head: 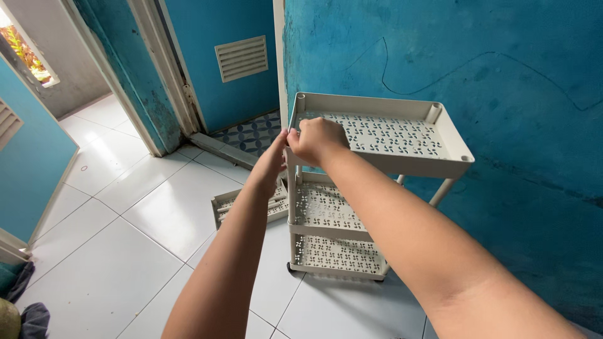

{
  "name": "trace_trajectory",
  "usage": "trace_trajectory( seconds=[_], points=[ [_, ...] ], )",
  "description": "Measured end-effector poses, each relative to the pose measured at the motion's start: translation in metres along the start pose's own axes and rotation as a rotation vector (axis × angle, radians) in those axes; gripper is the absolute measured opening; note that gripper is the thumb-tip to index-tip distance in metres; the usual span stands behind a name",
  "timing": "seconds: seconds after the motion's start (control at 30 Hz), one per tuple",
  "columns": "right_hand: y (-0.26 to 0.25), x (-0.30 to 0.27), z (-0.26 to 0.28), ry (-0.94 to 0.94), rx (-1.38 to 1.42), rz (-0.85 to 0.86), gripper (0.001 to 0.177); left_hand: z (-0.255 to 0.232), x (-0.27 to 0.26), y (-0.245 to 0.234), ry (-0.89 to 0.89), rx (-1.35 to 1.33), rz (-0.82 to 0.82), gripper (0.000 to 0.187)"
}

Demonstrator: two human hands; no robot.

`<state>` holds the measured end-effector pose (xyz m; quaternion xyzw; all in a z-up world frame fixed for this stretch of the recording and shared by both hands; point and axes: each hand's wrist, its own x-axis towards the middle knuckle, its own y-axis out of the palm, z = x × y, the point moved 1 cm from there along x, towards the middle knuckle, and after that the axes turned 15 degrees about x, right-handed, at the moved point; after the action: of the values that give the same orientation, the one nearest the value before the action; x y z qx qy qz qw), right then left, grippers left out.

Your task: The person assembles a white plastic three-tier rolling cart by inserting vertical support poles into the perforated shelves and securing each shelf in sequence. The person handles the shelves and poles by hand, aligning and pressing them into place to build the cart structure.

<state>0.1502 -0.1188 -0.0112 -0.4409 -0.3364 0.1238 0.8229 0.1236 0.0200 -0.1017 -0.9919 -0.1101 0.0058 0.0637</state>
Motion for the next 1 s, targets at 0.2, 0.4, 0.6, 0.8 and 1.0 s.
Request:
trace_trajectory(
  seconds=[0.2, 0.4, 0.6, 0.8, 1.0],
  points=[
    [-0.001, -0.012, -0.011, -0.306, 0.051, -0.309, 0.032, 0.011, 0.003, 0.033, 0.124, -0.191, 0.089, 0.088],
    [0.003, 0.011, -0.027, -0.112, 0.399, -0.087, 0.018, -0.003, 0.037, 0.016, -0.365, -0.257, 0.115, 0.101],
    [0.019, 0.119, -0.090, -0.107, 0.358, -0.061, 0.032, -0.024, 0.089, -0.004, -0.216, -0.206, -0.067, 0.095],
    [0.061, 0.176, -0.123, -0.062, 0.122, 0.291, 0.055, 0.000, 0.165, -0.014, 0.130, -0.141, -0.033, 0.098],
    [0.048, 0.149, -0.120, -0.127, 0.217, 0.235, 0.069, 0.028, 0.186, 0.009, 0.260, -0.341, 0.092, 0.068]
  ],
)
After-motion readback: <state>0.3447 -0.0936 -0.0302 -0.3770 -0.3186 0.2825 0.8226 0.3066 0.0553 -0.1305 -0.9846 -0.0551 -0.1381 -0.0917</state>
